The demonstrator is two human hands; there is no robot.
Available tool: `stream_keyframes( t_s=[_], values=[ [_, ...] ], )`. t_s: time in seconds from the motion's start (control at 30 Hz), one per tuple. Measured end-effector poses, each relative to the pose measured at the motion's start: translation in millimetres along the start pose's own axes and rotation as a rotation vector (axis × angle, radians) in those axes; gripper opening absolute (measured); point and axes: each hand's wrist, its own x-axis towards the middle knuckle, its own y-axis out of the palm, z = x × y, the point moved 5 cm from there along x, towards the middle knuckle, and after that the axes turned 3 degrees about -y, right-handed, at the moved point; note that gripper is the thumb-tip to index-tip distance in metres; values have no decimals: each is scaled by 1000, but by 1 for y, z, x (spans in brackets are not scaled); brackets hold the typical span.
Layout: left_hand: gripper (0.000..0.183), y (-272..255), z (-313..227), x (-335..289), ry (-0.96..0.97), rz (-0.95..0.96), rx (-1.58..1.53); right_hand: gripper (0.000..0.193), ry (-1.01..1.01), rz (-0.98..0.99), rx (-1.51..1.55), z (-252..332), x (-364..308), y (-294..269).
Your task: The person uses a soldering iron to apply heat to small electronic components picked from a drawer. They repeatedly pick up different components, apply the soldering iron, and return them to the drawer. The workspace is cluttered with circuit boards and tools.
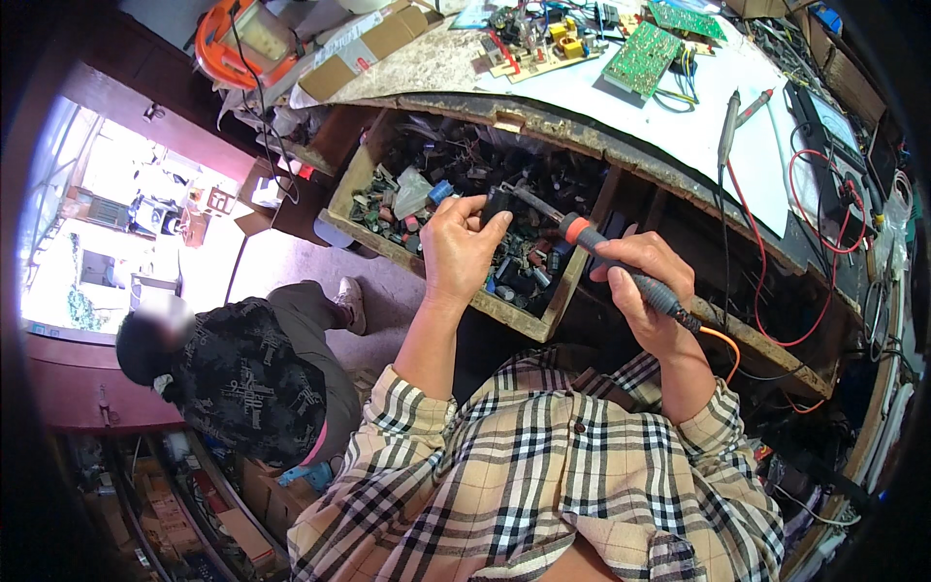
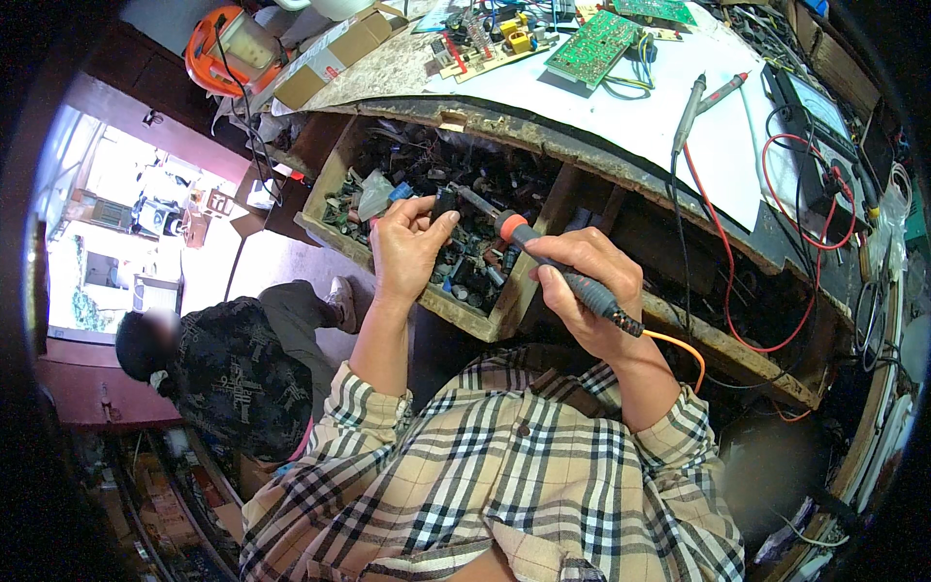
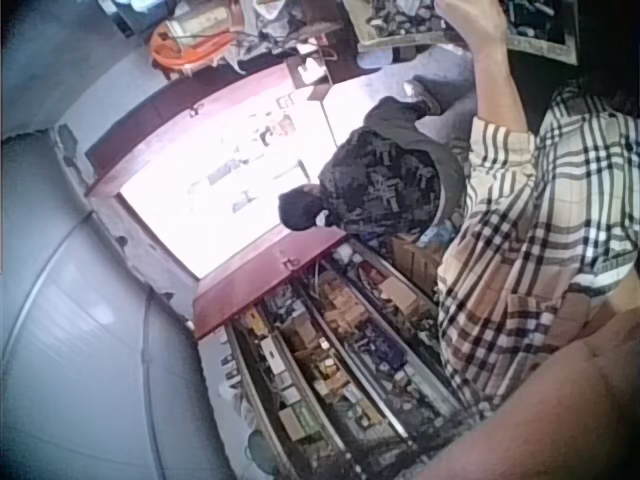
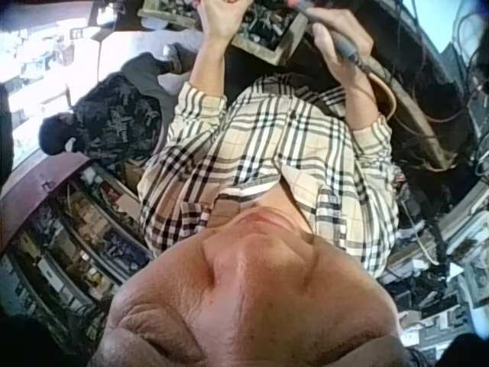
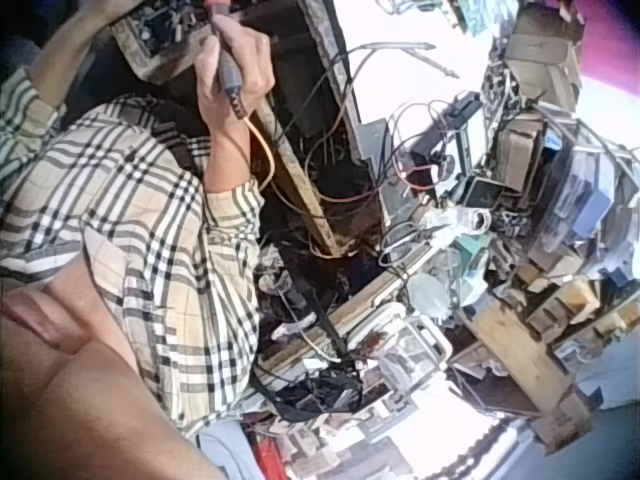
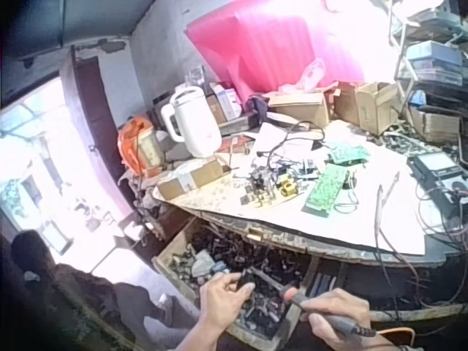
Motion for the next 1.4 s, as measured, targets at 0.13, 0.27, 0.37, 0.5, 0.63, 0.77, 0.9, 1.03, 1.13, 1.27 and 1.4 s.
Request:
stream_keyframes(
  t_s=[0.13, 0.27, 0.37, 0.5, 0.63, 0.77, 0.9, 1.03, 1.13, 1.27, 1.4],
  values=[
    [28, 0, -1, 0, 19, -4, -9, 22, -26, 26, -22, 1, 1, 0],
    [28, 0, 0, 0, 6, 8, -40, 22, 20, 12, 6, -1, 0, 0],
    [27, 1, 0, 0, -7, 19, -48, 23, 29, 5, 10, -2, -1, 0],
    [26, 0, 0, 0, -1, 23, -24, 23, 1, 3, -20, -3, -1, 0],
    [27, 1, 2, 0, -6, 21, -54, 23, 10, -7, -14, -4, -1, 0],
    [27, 2, 2, 0, -10, 24, -76, 23, 15, -2, -7, -3, -1, -1],
    [27, 2, 5, 1, 17, 34, -77, 22, 28, 10, 4, -3, -1, 0],
    [26, 2, 3, 0, 24, 32, -67, 22, 40, 16, 9, -2, -1, 0],
    [25, 2, 4, 0, 30, 31, -55, 22, 27, -1, 19, -4, -2, -1],
    [26, 2, -2, 0, 25, 35, -58, 22, 11, 2, -15, -2, 0, -1],
    [27, 1, -3, -1, -5, 34, -97, 22, 25, 16, -8, -2, -1, 0]
  ],
)
